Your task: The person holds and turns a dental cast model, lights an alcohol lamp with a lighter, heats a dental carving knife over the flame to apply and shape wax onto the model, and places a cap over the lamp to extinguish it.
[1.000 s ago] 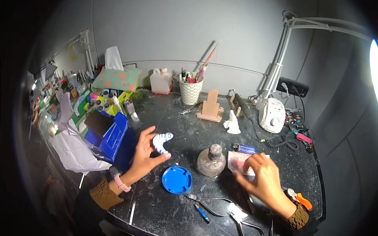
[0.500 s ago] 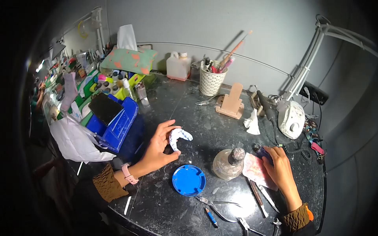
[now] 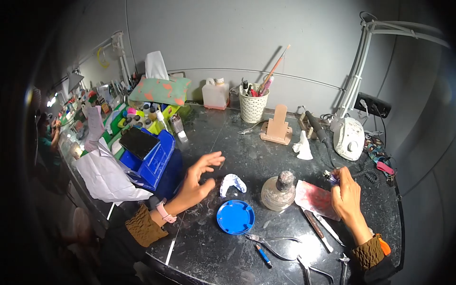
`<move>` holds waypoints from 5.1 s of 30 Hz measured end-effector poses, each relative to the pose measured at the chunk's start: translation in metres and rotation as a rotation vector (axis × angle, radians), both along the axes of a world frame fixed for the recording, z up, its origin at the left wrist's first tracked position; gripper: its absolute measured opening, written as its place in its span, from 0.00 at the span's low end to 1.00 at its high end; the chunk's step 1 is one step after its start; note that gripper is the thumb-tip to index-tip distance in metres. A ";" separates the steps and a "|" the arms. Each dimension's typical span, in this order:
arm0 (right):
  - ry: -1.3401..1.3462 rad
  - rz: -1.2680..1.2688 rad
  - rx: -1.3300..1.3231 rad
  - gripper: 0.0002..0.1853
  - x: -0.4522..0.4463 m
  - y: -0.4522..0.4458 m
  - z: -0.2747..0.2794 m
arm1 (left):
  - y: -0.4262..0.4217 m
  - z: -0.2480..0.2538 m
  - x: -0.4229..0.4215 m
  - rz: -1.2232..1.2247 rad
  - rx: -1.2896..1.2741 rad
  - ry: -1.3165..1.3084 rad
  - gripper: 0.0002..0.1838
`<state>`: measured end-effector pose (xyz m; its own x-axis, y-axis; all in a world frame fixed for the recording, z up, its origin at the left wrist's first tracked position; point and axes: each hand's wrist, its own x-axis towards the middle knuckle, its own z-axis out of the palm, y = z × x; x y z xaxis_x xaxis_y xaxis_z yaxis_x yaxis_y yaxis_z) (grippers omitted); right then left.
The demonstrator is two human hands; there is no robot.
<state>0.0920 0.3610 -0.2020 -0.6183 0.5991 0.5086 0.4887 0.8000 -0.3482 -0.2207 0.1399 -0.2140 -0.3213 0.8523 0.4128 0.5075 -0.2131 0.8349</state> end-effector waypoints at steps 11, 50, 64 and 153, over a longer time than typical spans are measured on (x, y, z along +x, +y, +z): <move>-0.087 -0.143 0.036 0.23 -0.011 -0.007 0.000 | 0.039 -0.031 -0.033 0.263 -0.053 0.254 0.25; -0.106 -0.170 0.037 0.20 -0.012 -0.006 0.002 | 0.229 -0.044 -0.159 0.529 0.406 0.307 0.07; -0.087 -0.261 -0.061 0.26 -0.002 0.009 0.003 | 0.145 0.020 -0.055 0.136 0.663 -0.111 0.12; 0.606 0.398 0.288 0.14 0.001 -0.092 0.058 | 0.031 0.109 0.124 -0.543 -0.034 -0.538 0.36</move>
<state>0.0928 0.2694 -0.1443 -0.3235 0.1835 0.9283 -0.0638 0.9746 -0.2149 -0.0965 0.1713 -0.1053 -0.0033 0.9574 0.2888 -0.1394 -0.2865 0.9479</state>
